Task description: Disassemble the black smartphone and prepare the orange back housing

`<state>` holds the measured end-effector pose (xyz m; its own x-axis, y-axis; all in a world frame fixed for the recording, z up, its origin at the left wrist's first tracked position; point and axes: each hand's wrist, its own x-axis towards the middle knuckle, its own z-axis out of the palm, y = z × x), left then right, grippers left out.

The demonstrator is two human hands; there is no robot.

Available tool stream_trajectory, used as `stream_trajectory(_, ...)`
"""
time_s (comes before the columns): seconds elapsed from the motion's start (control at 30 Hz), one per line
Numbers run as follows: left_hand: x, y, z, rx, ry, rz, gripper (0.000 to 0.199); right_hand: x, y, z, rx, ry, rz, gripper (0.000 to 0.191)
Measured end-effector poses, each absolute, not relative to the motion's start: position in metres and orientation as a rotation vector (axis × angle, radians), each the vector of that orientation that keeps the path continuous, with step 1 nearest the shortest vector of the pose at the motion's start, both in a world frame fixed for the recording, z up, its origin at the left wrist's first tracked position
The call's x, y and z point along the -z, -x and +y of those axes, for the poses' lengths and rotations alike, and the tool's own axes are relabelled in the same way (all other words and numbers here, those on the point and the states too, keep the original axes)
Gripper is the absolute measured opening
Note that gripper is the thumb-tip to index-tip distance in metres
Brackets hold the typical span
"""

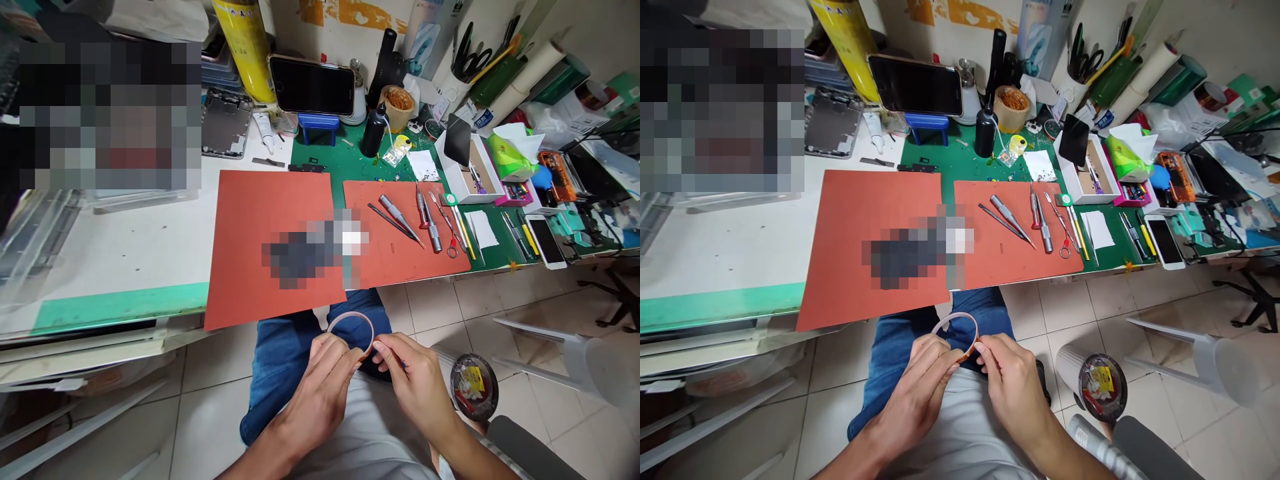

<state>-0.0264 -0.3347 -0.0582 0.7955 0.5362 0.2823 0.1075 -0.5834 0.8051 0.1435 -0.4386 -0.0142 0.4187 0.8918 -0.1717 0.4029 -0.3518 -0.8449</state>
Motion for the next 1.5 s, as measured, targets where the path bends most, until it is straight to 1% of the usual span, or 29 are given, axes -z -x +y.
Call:
stream_trajectory(0.43,0.0597,0.0256,-0.3340,-0.627,-2.095,0.417,0.029,0.0117,-0.1452,-0.4345,-0.937,1.914,-0.973,0.031)
stream_trajectory(0.73,0.0565,0.0247,-0.3331,-0.625,-2.094,0.420,0.025,0.0104,-0.1450,-0.4334,-0.978,1.890,-0.910,0.033)
stream_trajectory(1.27,0.0543,0.0246,-0.3334,-0.642,-2.122,0.418,0.027,0.0129,-0.1444,-0.4333,-0.987,1.861,-0.834,0.033)
stream_trajectory(1.4,0.0545,0.0246,-0.3338,-0.661,-2.164,0.434,0.028,0.0104,-0.1458,-0.4341,-1.016,1.864,-0.918,0.033)
stream_trajectory(1.5,0.0559,0.0245,-0.3350,-0.679,-2.274,0.444,0.030,0.0095,-0.1469,-0.4351,-0.959,1.908,-1.065,0.031)
